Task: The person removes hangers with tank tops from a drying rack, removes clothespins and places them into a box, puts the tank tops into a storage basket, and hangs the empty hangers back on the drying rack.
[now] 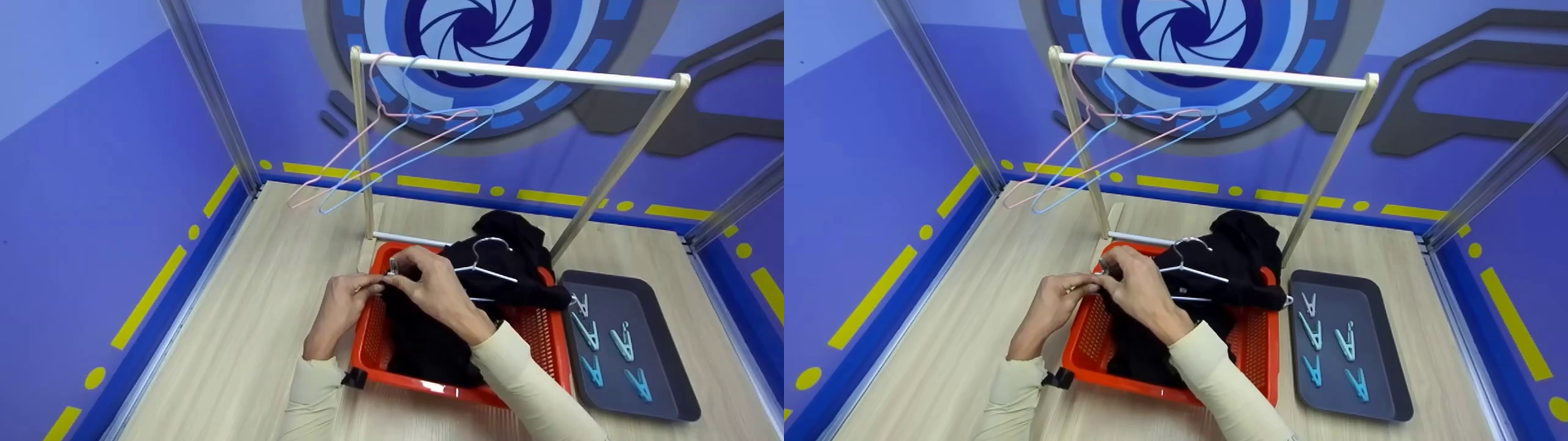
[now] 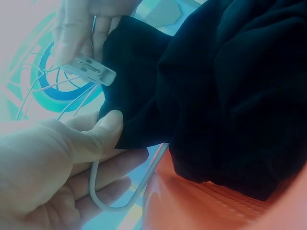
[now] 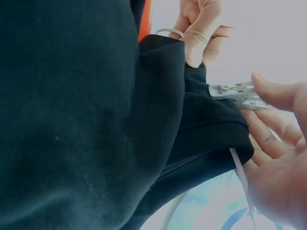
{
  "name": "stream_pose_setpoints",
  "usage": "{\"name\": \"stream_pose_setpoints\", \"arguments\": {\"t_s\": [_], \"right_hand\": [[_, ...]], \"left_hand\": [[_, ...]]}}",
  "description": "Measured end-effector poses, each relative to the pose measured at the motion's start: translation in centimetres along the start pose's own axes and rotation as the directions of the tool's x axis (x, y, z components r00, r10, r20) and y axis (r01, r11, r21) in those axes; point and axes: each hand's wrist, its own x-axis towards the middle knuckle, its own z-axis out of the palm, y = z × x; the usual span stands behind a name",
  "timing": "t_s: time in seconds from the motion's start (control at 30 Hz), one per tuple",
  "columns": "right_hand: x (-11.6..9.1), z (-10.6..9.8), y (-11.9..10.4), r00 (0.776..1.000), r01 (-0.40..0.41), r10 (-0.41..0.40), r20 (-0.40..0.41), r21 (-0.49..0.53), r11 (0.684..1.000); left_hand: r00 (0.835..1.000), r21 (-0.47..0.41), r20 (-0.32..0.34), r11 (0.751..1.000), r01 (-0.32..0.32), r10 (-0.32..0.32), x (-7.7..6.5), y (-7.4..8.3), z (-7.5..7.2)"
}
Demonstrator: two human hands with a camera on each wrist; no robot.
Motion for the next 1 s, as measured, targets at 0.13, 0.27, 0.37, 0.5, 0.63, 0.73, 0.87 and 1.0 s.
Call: {"name": "stream_pose_setpoints", "arguments": {"t_s": [0.13,0.27,0.37,0.5,0.63,0.73,0.87,1.0], "right_hand": [[0.1,-0.2,0.1,1.0,-0.029,0.029,0.008,0.017,0.999],[-0.1,-0.2,0.3,1.0,-0.002,0.003,-0.004,0.033,0.999],[-0.3,-0.1,0.5,0.998,0.044,-0.042,-0.036,0.055,0.998],[-0.3,-0.1,0.6,0.994,0.083,-0.075,-0.076,0.113,0.99],[-0.3,-0.3,0.4,0.998,0.008,0.004,-0.063,0.189,0.982],[-0.3,-0.7,0.2,0.995,-0.085,0.095,-0.031,0.24,0.967],[-0.3,-0.9,0.3,0.993,-0.113,0.117,0.001,0.263,0.958],[-0.6,-1.1,0.3,0.998,-0.056,0.058,-0.002,0.242,0.969]], "left_hand": [[1.0,-0.001,0.002,1.0,0.004,-0.004,0.0,-0.1,0.1],[1.0,0.006,0.004,1.0,0.012,-0.012,0.0,-0.1,0.1],[1.0,0.002,0.004,1.0,0.019,-0.019,0.0,0.0,0.1],[1.0,-0.01,0.006,1.0,0.03,-0.029,-0.1,0.1,0.0],[1.0,-0.012,0.005,1.0,0.027,-0.027,-0.1,0.0,0.0],[1.0,-0.001,-0.004,1.0,0.007,-0.007,-0.1,0.0,0.0],[1.0,0.017,-0.012,1.0,-0.011,0.011,-0.1,0.0,0.0],[1.0,0.028,-0.002,1.0,-0.007,0.007,-0.1,0.0,0.0]]}}
